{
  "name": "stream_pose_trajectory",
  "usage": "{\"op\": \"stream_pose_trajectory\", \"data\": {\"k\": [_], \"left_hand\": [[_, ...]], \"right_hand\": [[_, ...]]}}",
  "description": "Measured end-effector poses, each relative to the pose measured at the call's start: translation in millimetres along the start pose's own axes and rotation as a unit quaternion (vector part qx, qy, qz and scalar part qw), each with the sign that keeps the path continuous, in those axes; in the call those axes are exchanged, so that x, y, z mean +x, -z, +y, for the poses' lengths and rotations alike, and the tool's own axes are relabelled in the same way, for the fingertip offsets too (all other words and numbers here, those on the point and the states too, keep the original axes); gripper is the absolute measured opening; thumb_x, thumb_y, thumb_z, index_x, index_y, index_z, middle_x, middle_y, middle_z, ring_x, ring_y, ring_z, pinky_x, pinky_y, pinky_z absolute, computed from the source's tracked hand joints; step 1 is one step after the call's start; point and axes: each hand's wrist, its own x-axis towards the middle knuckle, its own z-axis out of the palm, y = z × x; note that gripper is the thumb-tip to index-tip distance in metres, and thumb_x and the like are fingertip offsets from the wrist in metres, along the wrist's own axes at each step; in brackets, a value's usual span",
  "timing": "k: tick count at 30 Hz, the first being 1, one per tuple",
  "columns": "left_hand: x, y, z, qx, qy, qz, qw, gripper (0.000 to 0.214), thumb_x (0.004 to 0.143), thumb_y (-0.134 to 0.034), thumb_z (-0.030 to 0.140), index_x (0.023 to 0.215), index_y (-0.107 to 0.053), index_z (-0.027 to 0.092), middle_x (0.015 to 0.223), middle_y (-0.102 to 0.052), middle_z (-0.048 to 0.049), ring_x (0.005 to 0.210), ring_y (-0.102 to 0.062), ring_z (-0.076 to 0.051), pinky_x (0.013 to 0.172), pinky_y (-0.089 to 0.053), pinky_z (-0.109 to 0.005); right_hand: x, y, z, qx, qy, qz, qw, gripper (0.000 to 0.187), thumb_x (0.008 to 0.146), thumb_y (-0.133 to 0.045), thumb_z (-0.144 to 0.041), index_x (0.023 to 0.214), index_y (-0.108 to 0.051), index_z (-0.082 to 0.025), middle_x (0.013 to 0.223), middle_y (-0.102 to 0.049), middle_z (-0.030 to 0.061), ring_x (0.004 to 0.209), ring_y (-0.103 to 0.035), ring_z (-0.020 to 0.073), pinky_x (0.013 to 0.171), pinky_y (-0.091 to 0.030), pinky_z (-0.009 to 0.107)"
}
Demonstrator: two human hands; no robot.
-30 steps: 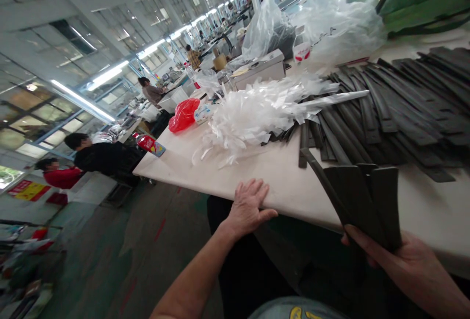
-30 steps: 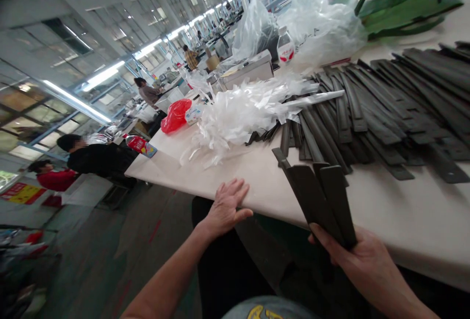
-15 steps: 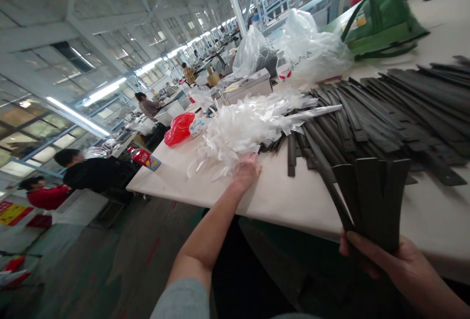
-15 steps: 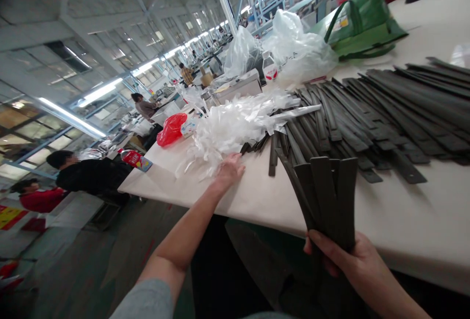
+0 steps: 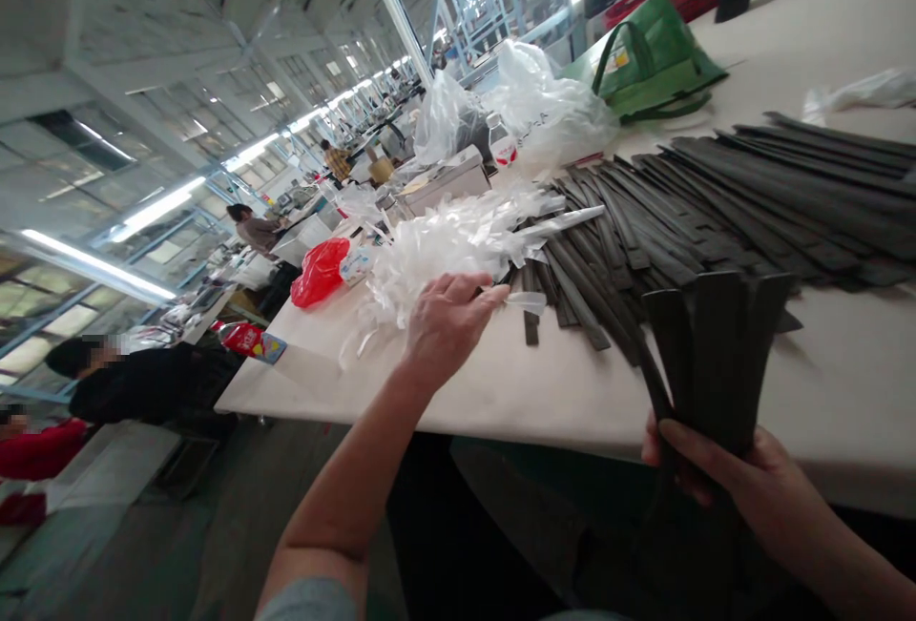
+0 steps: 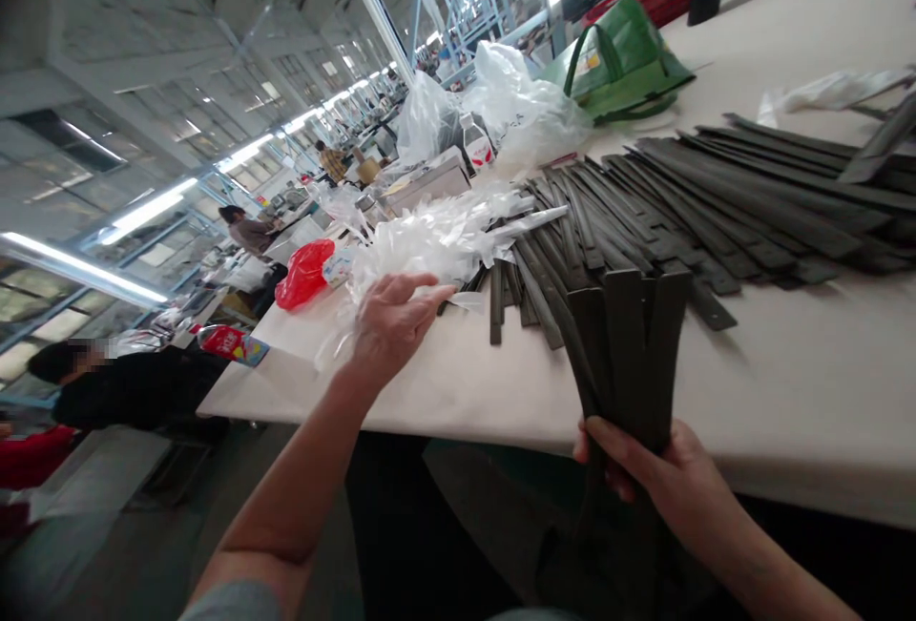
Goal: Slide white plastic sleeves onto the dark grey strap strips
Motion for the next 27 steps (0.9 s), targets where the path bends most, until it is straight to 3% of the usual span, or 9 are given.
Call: {"op": "stream_pose_trajectory", "data": {"k": [3, 6, 9, 11, 13, 16, 19, 23, 27], "left_hand": [[14.4, 12.7, 12.8, -0.04, -0.114, -0.02, 0.992, 0.027, 0.093, -0.047, 0.028, 0.112, -0.066, 0.034, 0.116, -0.065, -0.0025, 0.105, -0.058, -0.02, 0.094, -0.039, -0.036], [6.7, -19.0, 24.6, -0.093, -0.193, -0.142, 0.966, 0.027, 0.09, -0.051, 0.021, 0.106, -0.069, 0.032, 0.113, -0.067, -0.0035, 0.101, -0.061, -0.019, 0.092, -0.042, -0.034], [-20.7, -57.4, 33.8, -0.142, -0.194, -0.232, 0.942, 0.03, 0.086, -0.053, 0.014, 0.105, -0.07, 0.03, 0.118, -0.066, -0.0041, 0.098, -0.063, -0.019, 0.091, -0.045, -0.033], [-42.2, -68.5, 37.3, -0.193, -0.15, -0.242, 0.939, 0.037, 0.085, -0.05, 0.012, 0.113, -0.066, 0.031, 0.128, -0.062, -0.004, 0.105, -0.063, -0.019, 0.094, -0.045, -0.033], [-62.4, -67.5, 38.2, -0.246, -0.079, -0.219, 0.941, 0.041, 0.087, -0.047, 0.013, 0.121, -0.061, 0.031, 0.132, -0.059, -0.0043, 0.112, -0.06, -0.018, 0.097, -0.045, -0.032], [-90.3, -57.8, 37.3, -0.296, 0.092, -0.122, 0.943, 0.028, 0.091, -0.047, 0.023, 0.112, -0.065, 0.025, 0.115, -0.067, -0.006, 0.104, -0.063, -0.017, 0.091, -0.049, -0.029], [-115.5, -55.1, 40.8, -0.272, 0.23, -0.054, 0.933, 0.022, 0.09, -0.053, 0.034, 0.098, -0.069, 0.022, 0.097, -0.071, -0.0056, 0.089, -0.065, -0.017, 0.084, -0.051, -0.031], [-135.4, -65.3, 58.8, -0.195, 0.245, -0.05, 0.948, 0.033, 0.081, -0.066, 0.042, 0.107, -0.067, 0.022, 0.112, -0.068, -0.008, 0.108, -0.058, -0.024, 0.098, -0.044, -0.041], [-133.8, -75.5, 78.2, -0.187, 0.272, -0.034, 0.943, 0.026, 0.078, -0.07, 0.037, 0.1, -0.068, 0.023, 0.112, -0.067, -0.0072, 0.109, -0.056, -0.025, 0.099, -0.041, -0.043]], "right_hand": [[-4.9, 2.4, -1.5, 0.01, 0.014, 0.03, 0.999, 0.054, 0.068, -0.068, -0.067, 0.066, -0.068, -0.013, 0.06, -0.063, 0.0085, 0.044, -0.046, 0.012, 0.04, -0.038, 0.023], [-14.4, 8.5, -1.7, 0.009, 0.023, 0.063, 0.998, 0.049, 0.068, -0.07, -0.063, 0.075, -0.07, -0.014, 0.064, -0.066, 0.0084, 0.045, -0.048, 0.0126, 0.041, -0.039, 0.023], [-23.9, 16.6, 2.0, -0.007, 0.016, 0.075, 0.997, 0.047, 0.07, -0.07, -0.06, 0.08, -0.069, -0.014, 0.067, -0.067, 0.008, 0.047, -0.049, 0.0129, 0.042, -0.04, 0.023], [-27.8, 20.6, 6.7, -0.023, 0.013, 0.074, 0.997, 0.047, 0.072, -0.068, -0.06, 0.077, -0.069, -0.014, 0.067, -0.067, 0.0079, 0.046, -0.048, 0.0122, 0.043, -0.039, 0.024], [-29.3, 21.9, 11.7, -0.04, 0.016, 0.076, 0.996, 0.047, 0.074, -0.066, -0.06, 0.072, -0.068, -0.013, 0.065, -0.065, 0.0077, 0.046, -0.047, 0.0115, 0.043, -0.039, 0.024], [-29.0, 19.0, 15.6, -0.058, 0.028, 0.076, 0.995, 0.046, 0.077, -0.065, -0.058, 0.069, -0.068, -0.013, 0.062, -0.063, 0.0064, 0.046, -0.047, 0.0113, 0.045, -0.038, 0.024], [-28.3, 15.7, 13.5, -0.066, 0.057, 0.071, 0.994, 0.043, 0.08, -0.064, -0.056, 0.072, -0.068, -0.014, 0.062, -0.061, 0.0047, 0.047, -0.047, 0.011, 0.047, -0.039, 0.024], [-26.6, 17.8, 4.1, -0.094, 0.07, 0.062, 0.991, 0.042, 0.083, -0.061, -0.055, 0.079, -0.068, -0.014, 0.069, -0.063, 0.0056, 0.05, -0.049, 0.0112, 0.049, -0.04, 0.024], [-21.9, 12.9, -9.2, -0.119, 0.035, -0.014, 0.992, 0.046, 0.081, -0.061, -0.057, 0.078, -0.068, -0.012, 0.069, -0.064, 0.006, 0.048, -0.046, 0.0103, 0.047, -0.038, 0.024]]}}
